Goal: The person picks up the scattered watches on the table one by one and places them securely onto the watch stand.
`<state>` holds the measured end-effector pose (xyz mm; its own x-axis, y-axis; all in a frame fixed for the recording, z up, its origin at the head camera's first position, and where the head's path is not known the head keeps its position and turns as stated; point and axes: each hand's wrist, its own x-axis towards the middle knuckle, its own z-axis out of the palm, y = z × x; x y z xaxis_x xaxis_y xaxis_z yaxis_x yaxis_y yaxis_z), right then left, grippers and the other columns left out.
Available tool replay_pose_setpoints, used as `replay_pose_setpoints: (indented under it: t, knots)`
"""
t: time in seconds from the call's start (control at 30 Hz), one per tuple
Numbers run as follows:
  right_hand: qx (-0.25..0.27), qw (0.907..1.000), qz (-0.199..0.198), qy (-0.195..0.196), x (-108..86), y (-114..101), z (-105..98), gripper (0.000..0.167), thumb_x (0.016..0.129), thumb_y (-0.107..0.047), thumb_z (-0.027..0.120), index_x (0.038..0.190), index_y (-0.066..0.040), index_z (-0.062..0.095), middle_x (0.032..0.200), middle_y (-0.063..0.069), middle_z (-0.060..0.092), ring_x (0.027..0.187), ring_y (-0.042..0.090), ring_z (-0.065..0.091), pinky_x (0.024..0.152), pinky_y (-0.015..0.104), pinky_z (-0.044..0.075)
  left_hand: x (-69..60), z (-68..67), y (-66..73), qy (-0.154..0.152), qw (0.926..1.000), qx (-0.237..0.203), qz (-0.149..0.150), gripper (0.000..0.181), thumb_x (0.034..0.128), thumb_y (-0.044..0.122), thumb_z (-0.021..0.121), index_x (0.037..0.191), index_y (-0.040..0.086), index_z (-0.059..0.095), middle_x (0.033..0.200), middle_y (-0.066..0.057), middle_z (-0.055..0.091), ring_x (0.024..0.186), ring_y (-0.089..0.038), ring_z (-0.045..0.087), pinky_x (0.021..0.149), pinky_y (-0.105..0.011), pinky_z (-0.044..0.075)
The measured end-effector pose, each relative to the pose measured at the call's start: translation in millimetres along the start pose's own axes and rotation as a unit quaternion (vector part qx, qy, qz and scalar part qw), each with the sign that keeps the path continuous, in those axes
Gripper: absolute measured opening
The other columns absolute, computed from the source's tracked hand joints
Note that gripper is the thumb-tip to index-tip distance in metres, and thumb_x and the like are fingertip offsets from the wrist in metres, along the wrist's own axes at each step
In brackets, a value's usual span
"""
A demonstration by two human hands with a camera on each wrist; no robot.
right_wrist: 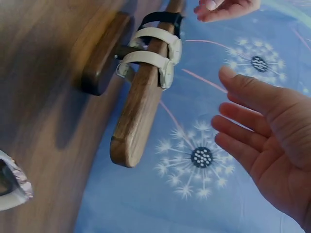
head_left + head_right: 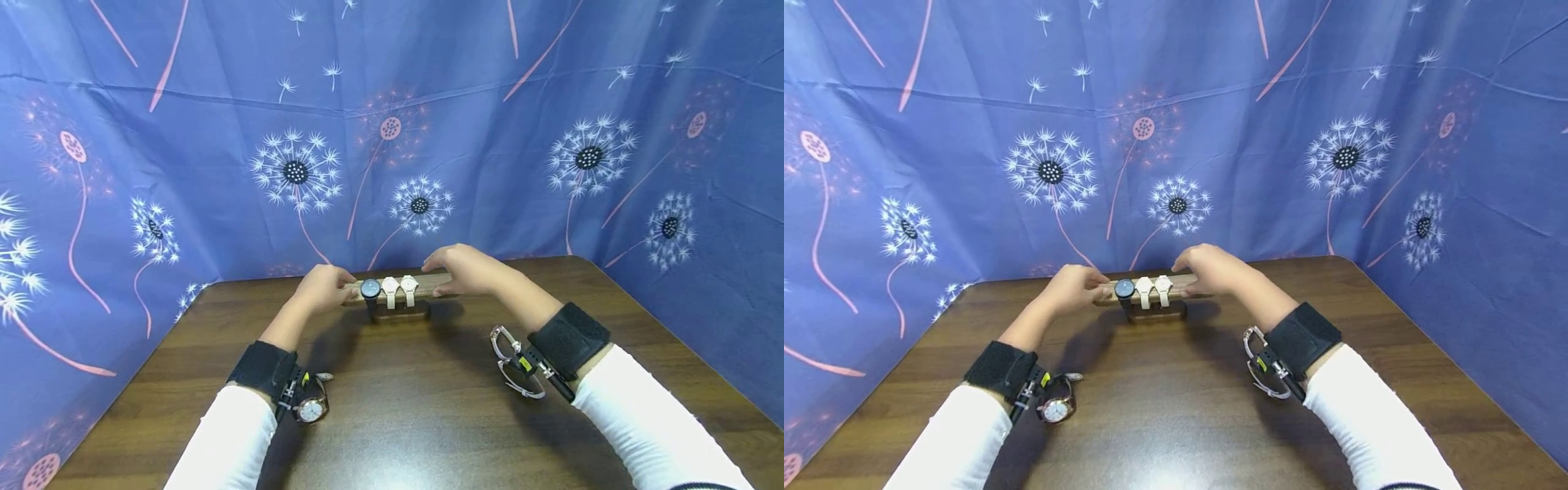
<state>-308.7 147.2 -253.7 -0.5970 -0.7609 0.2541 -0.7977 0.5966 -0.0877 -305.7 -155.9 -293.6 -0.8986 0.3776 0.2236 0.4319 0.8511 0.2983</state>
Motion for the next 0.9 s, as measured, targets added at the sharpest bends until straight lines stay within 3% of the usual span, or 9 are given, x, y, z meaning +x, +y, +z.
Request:
replay_pose_setpoints:
  t: [0.17,0.27,0.4,0.6,0.77,0.9]
  knots:
    - [0.029,0.9988,-0.002,0.038,-31.6,1,4,0.034,0.079,-0.009,0.079,0.109,0.004,0.069,0.111,0.017,0.068,0.105,0.035,0.063,0.095,0.049,0.048,-21.2,0.4,8.3,0.062,0.9970,-0.020,0.042,0.013,0.0906,0.015,0.069,0.094,0.006,0.078,0.079,-0.001,0.072,0.070,-0.013,0.065,0.067,-0.035,0.055]
    - [0.062,0.9962,0.023,0.057,-51.8,2,7,0.029,0.081,-0.006,0.077,0.107,0.003,0.070,0.107,0.015,0.070,0.100,0.033,0.065,0.090,0.048,0.051,-34.8,2.4,10.6,0.094,0.9924,-0.050,0.062,0.010,0.0881,0.012,0.071,0.089,0.005,0.077,0.074,0.000,0.071,0.064,-0.010,0.062,0.062,-0.033,0.053]
    - [0.103,0.9898,0.074,0.064,-76.2,6,15,0.025,0.082,-0.004,0.075,0.106,0.002,0.071,0.104,0.013,0.071,0.097,0.031,0.066,0.084,0.047,0.053,-51.4,6.5,12.9,0.121,0.9866,-0.093,0.059,0.008,0.0868,0.011,0.073,0.088,0.004,0.077,0.077,-0.002,0.072,0.067,-0.010,0.065,0.063,-0.034,0.055]
    - [0.143,0.9794,0.133,0.052,-98.5,14,22,0.019,0.084,-0.001,0.072,0.102,0.003,0.071,0.095,0.011,0.072,0.088,0.026,0.068,0.078,0.046,0.056,-66.9,11.6,14.9,0.126,0.9833,-0.128,0.027,0.009,0.0889,0.014,0.072,0.090,0.006,0.077,0.080,0.000,0.073,0.067,-0.009,0.062,0.061,-0.031,0.053]
    - [0.138,0.9760,0.167,0.020,-107.5,29,26,0.014,0.083,-0.001,0.072,0.096,0.003,0.072,0.087,0.008,0.072,0.079,0.019,0.067,0.072,0.040,0.056,-69.8,12.4,13.4,0.126,0.9819,-0.140,0.022,0.010,0.0900,0.014,0.071,0.091,0.007,0.078,0.079,0.001,0.072,0.063,-0.008,0.060,0.057,-0.028,0.051]
    - [0.139,0.9695,0.201,-0.021,-118.1,43,29,0.016,0.082,-0.001,0.073,0.096,0.005,0.071,0.087,0.009,0.072,0.080,0.021,0.067,0.073,0.040,0.056,-69.9,12.7,12.2,0.122,0.9807,-0.151,0.021,0.009,0.0902,0.014,0.070,0.092,0.008,0.078,0.080,0.002,0.072,0.064,-0.007,0.060,0.057,-0.028,0.051]
